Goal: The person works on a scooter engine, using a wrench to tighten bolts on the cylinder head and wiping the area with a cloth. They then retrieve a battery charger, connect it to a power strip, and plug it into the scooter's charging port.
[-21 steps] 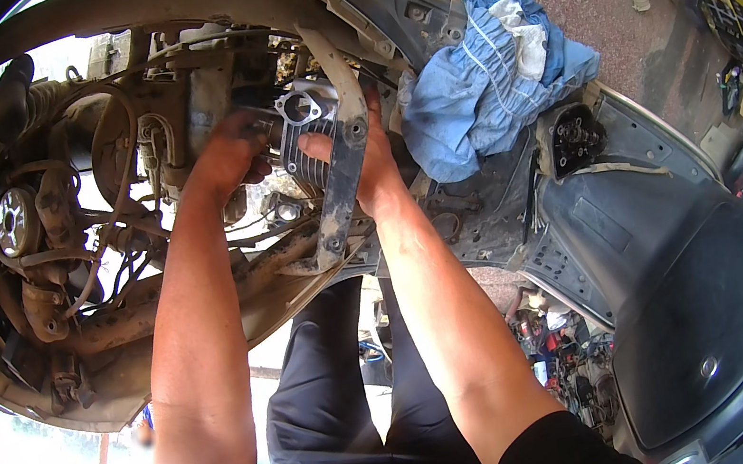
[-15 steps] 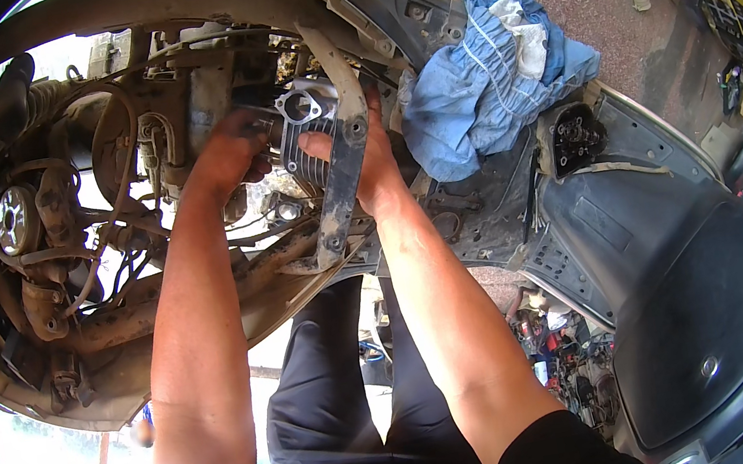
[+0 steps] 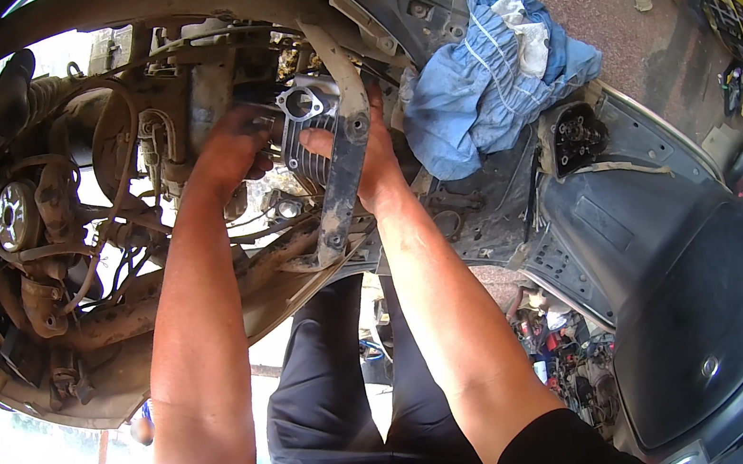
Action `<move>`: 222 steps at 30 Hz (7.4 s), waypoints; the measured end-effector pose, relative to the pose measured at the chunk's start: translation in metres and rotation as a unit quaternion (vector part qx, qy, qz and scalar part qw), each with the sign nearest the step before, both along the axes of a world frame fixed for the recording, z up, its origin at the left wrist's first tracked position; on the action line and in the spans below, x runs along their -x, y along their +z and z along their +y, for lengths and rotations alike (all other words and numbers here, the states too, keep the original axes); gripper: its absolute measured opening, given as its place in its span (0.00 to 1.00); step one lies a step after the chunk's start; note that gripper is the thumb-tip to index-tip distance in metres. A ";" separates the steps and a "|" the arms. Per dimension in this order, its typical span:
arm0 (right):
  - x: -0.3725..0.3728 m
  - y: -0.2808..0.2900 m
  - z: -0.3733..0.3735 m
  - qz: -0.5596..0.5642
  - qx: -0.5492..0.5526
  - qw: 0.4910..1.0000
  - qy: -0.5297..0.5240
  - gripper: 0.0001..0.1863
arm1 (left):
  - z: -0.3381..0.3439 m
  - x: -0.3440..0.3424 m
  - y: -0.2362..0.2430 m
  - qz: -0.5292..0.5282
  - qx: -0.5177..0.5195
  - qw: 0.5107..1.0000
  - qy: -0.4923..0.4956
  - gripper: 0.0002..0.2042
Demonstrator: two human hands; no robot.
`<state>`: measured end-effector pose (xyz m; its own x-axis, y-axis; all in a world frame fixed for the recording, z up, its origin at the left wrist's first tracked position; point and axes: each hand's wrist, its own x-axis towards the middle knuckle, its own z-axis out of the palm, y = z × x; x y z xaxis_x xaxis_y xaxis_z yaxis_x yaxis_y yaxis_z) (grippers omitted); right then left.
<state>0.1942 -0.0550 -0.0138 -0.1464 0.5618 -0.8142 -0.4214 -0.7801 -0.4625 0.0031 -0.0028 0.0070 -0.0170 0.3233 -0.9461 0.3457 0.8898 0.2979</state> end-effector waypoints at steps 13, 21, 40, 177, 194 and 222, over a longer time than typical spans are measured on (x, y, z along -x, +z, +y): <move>0.002 -0.008 0.000 -0.023 -0.024 0.999 -0.002 0.49 | 0.000 -0.001 0.000 0.008 -0.028 1.000 0.006 0.17; 0.002 -0.007 0.001 -0.026 -0.039 0.999 -0.006 0.50 | -0.004 0.006 -0.011 -0.010 -0.037 0.999 0.003 0.16; 0.008 -0.007 0.003 -0.002 -0.058 0.997 -0.042 0.50 | 0.003 0.006 -0.005 -0.011 -0.031 0.999 -0.007 0.22; 0.012 -0.010 0.005 -0.015 -0.095 0.995 -0.006 0.53 | 0.002 -0.011 0.000 0.068 -0.051 0.996 -0.038 0.23; -0.023 0.022 0.076 -0.378 -0.325 0.719 0.484 0.54 | -0.117 -0.145 0.173 -0.085 -0.309 0.936 0.142 0.15; -0.002 0.016 0.096 -0.307 -0.294 0.738 0.524 0.27 | -0.073 -0.162 -0.028 -0.047 -0.240 0.536 0.808 0.22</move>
